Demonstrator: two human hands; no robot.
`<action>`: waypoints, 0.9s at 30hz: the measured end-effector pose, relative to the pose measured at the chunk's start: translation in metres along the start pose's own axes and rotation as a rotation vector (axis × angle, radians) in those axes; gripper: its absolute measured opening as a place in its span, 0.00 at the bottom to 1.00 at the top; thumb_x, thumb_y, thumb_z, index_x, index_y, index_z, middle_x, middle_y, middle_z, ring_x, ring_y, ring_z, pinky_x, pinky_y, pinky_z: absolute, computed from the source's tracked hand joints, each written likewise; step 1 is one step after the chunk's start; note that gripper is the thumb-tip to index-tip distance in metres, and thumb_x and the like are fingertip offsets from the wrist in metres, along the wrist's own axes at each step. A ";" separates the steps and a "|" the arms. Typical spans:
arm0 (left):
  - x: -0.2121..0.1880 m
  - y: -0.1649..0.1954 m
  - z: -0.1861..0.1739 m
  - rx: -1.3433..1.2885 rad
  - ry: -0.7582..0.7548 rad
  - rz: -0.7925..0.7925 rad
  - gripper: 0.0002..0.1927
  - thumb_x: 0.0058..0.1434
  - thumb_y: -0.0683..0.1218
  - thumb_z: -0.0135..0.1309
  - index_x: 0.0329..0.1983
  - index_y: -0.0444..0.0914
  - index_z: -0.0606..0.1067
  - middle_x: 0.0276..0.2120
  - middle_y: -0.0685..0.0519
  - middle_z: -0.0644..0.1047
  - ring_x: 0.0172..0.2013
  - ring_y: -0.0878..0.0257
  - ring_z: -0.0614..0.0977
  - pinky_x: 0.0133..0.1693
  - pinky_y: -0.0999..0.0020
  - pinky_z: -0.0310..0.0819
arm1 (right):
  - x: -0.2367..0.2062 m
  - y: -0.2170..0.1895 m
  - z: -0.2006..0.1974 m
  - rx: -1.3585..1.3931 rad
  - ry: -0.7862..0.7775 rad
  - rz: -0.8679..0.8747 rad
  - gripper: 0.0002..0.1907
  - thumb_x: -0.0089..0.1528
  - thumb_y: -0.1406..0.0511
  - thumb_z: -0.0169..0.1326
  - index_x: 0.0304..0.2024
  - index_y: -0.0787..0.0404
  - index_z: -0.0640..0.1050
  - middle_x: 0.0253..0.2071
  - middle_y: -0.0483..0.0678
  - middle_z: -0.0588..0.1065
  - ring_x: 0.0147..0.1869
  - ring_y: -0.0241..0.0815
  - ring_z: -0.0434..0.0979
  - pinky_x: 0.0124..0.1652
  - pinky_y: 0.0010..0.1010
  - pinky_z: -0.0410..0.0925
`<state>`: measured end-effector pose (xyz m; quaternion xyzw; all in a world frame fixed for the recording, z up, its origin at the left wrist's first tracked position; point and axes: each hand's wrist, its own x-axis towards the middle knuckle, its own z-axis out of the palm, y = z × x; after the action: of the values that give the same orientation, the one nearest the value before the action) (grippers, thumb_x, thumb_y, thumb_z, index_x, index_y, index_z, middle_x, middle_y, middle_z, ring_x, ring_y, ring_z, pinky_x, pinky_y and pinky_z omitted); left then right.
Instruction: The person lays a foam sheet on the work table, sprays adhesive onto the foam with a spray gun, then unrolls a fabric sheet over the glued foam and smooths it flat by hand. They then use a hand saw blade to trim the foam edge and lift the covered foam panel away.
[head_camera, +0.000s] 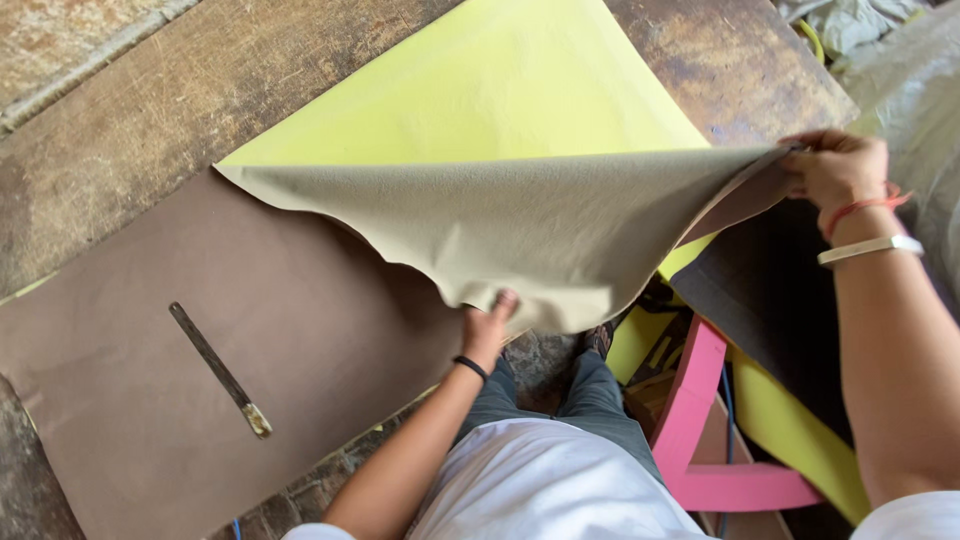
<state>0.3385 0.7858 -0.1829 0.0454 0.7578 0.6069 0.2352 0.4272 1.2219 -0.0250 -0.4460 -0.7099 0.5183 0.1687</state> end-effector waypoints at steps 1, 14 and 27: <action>0.012 0.013 0.003 -0.264 0.097 -0.064 0.19 0.65 0.50 0.63 0.53 0.33 0.77 0.49 0.48 0.80 0.48 0.58 0.81 0.51 0.60 0.76 | 0.013 0.012 0.000 0.041 -0.042 0.018 0.09 0.63 0.76 0.60 0.43 0.60 0.84 0.32 0.42 0.78 0.29 0.31 0.76 0.29 0.23 0.72; 0.090 0.219 0.013 -0.610 0.082 0.291 0.20 0.65 0.40 0.61 0.59 0.35 0.73 0.53 0.52 0.79 0.55 0.62 0.77 0.60 0.63 0.70 | 0.077 0.084 0.034 -0.333 -0.055 -0.143 0.16 0.56 0.58 0.73 0.39 0.62 0.84 0.33 0.47 0.81 0.35 0.36 0.80 0.40 0.29 0.72; 0.071 0.217 0.039 -0.512 0.150 0.271 0.22 0.67 0.40 0.59 0.64 0.36 0.70 0.56 0.53 0.77 0.56 0.63 0.75 0.62 0.65 0.68 | 0.100 0.100 0.054 -0.514 -0.021 -0.216 0.12 0.58 0.58 0.70 0.37 0.57 0.84 0.37 0.49 0.81 0.40 0.47 0.81 0.41 0.38 0.72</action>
<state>0.2444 0.9026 -0.0061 0.0402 0.5824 0.8058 0.0991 0.3803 1.2773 -0.1579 -0.3904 -0.8633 0.3049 0.0967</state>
